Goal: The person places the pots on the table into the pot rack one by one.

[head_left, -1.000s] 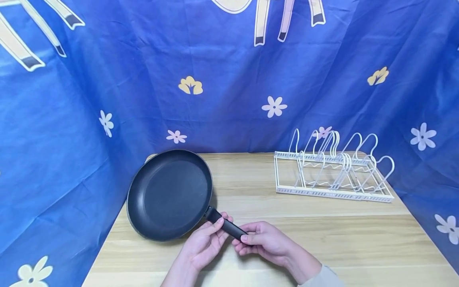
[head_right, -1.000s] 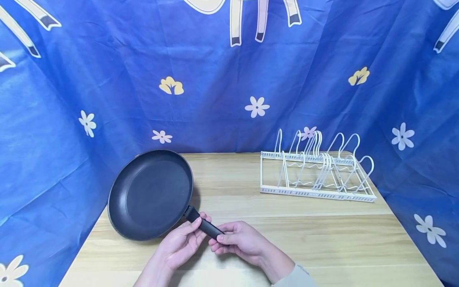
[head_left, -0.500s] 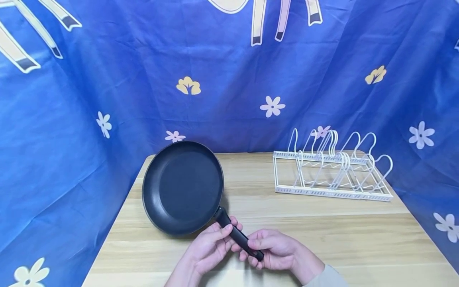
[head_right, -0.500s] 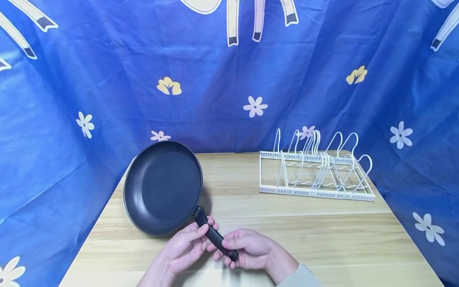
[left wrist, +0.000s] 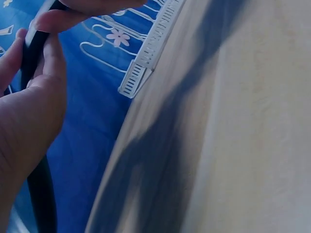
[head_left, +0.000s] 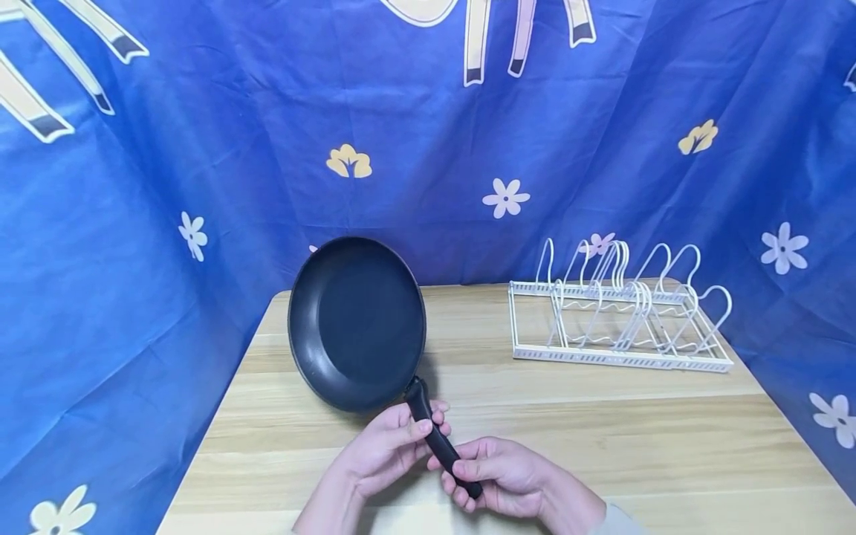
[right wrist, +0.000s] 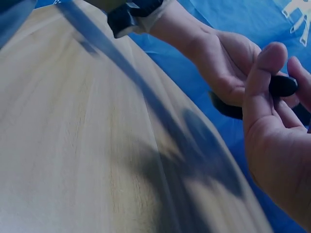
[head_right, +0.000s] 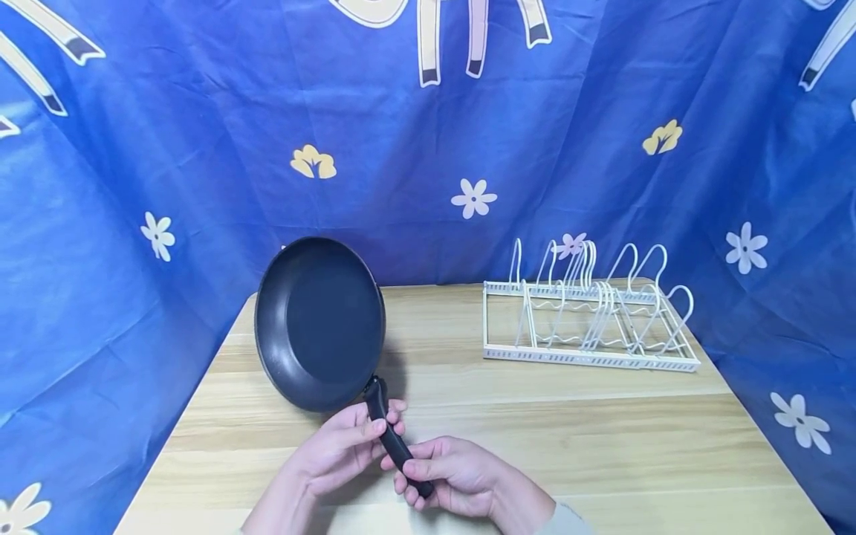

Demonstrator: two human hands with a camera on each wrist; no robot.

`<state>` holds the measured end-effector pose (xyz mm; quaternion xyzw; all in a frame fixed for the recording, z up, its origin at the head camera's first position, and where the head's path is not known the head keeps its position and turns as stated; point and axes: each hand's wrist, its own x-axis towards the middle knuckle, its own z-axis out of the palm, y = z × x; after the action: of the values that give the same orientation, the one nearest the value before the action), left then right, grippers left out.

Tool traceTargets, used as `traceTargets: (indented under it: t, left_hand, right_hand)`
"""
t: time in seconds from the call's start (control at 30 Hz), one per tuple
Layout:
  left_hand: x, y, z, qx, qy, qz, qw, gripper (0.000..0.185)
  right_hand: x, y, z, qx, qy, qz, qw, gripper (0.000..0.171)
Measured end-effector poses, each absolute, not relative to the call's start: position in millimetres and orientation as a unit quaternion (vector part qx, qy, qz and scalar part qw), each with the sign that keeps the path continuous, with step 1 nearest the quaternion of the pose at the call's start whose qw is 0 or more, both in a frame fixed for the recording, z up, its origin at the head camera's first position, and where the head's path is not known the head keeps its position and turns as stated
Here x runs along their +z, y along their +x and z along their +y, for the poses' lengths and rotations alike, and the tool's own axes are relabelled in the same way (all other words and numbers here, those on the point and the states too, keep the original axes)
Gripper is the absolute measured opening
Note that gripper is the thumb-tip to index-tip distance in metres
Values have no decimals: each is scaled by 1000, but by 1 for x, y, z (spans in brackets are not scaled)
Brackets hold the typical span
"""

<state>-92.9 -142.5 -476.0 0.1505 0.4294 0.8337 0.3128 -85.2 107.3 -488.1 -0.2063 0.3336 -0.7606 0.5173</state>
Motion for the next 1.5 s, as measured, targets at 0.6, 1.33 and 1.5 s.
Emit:
traceTargets:
  t: [0.6, 1.33, 1.5]
  left_hand:
    - [-453, -112, -128, 754, 149, 560, 309, 45]
    - [-432, -115, -89, 677, 182, 650, 293, 46]
    - [-423, -112, -77, 658, 184, 675, 280, 53]
  right_hand:
    - [-479, -64, 99, -778, -161, 460, 396, 46]
    - [-484, -50, 116, -733, -136, 621, 242, 63]
    - [-483, -47, 119, -730, -101, 640, 218, 70]
